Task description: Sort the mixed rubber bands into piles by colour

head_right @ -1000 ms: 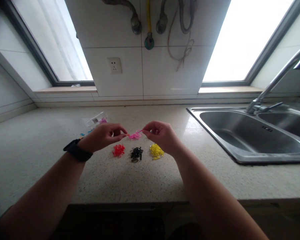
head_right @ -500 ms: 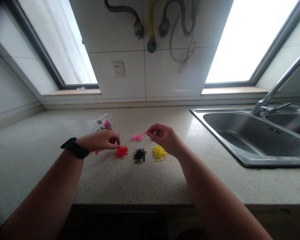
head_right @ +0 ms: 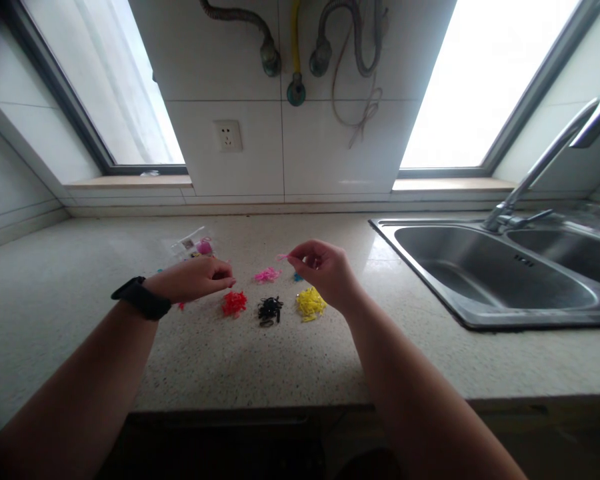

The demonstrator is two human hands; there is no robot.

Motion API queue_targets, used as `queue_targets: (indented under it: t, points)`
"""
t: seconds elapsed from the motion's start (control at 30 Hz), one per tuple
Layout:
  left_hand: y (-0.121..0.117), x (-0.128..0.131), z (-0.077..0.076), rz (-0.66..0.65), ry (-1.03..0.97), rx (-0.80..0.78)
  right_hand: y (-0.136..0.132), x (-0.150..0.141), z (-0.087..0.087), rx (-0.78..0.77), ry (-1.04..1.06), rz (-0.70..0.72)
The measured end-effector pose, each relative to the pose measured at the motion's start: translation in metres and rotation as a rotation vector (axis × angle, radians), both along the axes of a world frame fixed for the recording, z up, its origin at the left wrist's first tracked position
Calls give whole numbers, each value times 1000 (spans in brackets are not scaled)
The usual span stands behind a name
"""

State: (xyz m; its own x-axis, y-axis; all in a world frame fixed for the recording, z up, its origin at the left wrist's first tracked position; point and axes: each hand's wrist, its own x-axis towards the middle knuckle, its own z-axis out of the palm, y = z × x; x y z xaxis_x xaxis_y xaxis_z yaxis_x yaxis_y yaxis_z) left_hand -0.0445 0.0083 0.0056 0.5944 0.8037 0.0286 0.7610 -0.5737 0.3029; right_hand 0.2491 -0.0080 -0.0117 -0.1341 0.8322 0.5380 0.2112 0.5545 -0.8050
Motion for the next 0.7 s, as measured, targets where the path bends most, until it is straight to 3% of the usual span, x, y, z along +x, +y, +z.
queue_targets:
  t: [0.2,0.7]
  points:
    - [0,3,-3,29,-8,82,-6,-2,5,22,-5,-15]
    - [2,10,-8,86,-48,117,-12,-2,11,-12,59,27]
